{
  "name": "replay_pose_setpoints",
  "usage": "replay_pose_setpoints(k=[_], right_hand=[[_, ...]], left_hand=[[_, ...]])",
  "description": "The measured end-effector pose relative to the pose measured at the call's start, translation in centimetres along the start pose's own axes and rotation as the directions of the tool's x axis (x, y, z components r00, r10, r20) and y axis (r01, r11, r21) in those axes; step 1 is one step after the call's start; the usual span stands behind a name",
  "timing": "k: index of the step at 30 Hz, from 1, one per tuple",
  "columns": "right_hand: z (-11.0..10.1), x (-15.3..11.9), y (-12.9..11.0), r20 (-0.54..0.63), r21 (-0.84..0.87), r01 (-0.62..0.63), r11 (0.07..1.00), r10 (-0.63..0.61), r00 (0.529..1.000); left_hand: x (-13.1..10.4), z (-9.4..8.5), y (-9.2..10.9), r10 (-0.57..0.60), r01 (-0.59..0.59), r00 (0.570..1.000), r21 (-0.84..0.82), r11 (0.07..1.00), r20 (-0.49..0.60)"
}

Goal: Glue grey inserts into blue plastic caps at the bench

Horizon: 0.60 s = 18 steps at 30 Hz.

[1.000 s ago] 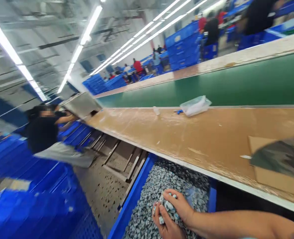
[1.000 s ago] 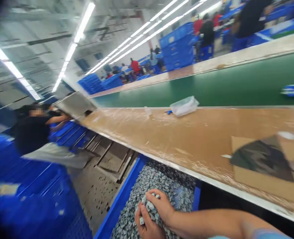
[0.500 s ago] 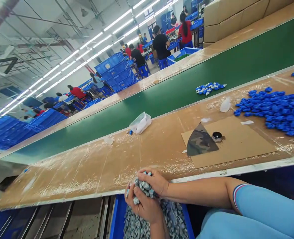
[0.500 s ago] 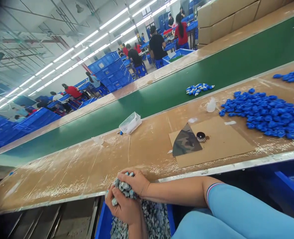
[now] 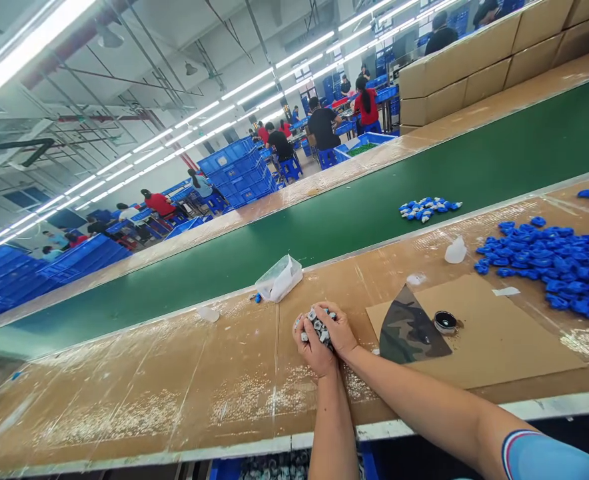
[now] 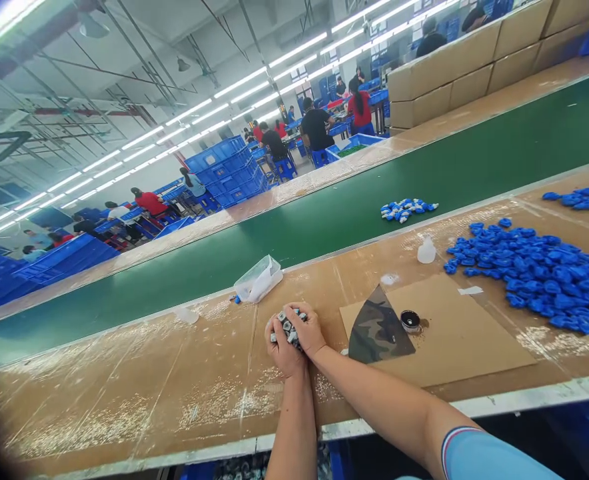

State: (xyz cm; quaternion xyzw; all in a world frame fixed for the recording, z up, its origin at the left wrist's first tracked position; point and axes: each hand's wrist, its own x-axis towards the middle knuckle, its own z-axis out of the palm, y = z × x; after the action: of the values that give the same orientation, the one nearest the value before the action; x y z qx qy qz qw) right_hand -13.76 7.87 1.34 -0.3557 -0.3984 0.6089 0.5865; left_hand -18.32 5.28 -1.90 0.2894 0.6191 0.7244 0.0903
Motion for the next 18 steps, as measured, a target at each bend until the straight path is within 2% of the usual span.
replay_pose_setpoints(k=[6, 11, 18], right_hand=[[-0.5, 0.7, 0.8, -0.041, -0.138, 0.092, 0.986, -0.098, 0.994], [-1.0, 0.6, 1.4, -0.073, -0.338, 0.203, 0.919, -0.240, 0.968], [-2.1, 0.4, 1.5, -0.171, -0.482, 0.114, 0.869, -0.221, 0.960]], left_hand=[[1.0, 0.3, -0.4, 0.000, -0.002, 0.999, 0.042, 0.999, 0.044], [1.3, 0.5, -0.2, 0.054, -0.062, 0.994, 0.078, 0.995, 0.097], [0.4, 0.7, 0.3, 0.111, -0.134, 0.978, 0.122, 0.984, 0.177]])
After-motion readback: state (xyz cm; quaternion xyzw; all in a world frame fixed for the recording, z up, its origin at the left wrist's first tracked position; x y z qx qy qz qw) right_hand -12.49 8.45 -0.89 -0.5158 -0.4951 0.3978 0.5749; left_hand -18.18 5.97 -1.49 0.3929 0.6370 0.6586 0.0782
